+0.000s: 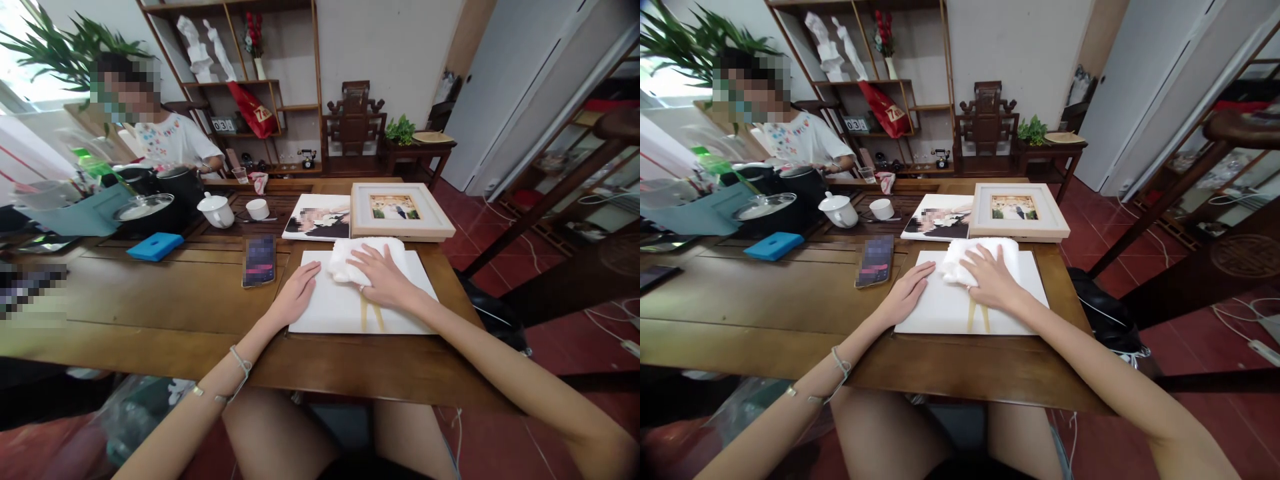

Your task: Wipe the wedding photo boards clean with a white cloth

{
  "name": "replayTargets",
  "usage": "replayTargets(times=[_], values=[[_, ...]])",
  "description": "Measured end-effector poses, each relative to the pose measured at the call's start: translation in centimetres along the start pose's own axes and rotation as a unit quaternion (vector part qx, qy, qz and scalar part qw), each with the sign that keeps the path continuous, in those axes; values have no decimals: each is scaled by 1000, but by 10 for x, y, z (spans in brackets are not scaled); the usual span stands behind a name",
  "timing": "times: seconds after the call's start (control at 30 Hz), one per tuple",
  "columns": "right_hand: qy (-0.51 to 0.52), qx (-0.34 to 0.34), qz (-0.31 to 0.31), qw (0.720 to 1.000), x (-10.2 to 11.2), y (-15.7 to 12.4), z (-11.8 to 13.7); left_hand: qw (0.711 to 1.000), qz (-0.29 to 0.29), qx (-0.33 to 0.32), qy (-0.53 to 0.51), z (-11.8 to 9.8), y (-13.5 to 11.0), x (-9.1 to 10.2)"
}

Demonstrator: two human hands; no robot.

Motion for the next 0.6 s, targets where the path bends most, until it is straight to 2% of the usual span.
replayTargets(times=[0.17, 0.23, 0.3, 0.4, 0.5, 0.6], values=[[-22, 99, 63, 993, 1, -43, 67, 1000, -1, -10, -5, 1, 0, 0], [-17, 131, 63, 989, 2, -62, 92, 1000, 0, -8, -13, 2, -1, 0], [-13, 139, 62, 988, 3, -70, 104, 1000, 0, -5, -19, 3, -1, 0], [-17, 85, 68, 994, 5, -54, 93, 1000, 0, -7, -19, 3, -1, 0], [-59, -17, 49, 997, 5, -16, 63, 1000, 6, -6, -10, 2, 0, 0], [-116, -58, 19, 991, 1, 12, 51, 1000, 5, -5, -6, 1, 0, 0]])
Point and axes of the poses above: each hand's wrist, its own y-axis towards the middle knuckle, its own x-axis out of the back of the hand, z = x × y, the point moved 2 cm from there along y, towards the middle knuckle, and after that the axes turned 4 degrees about -y, right-handed, at the moved point
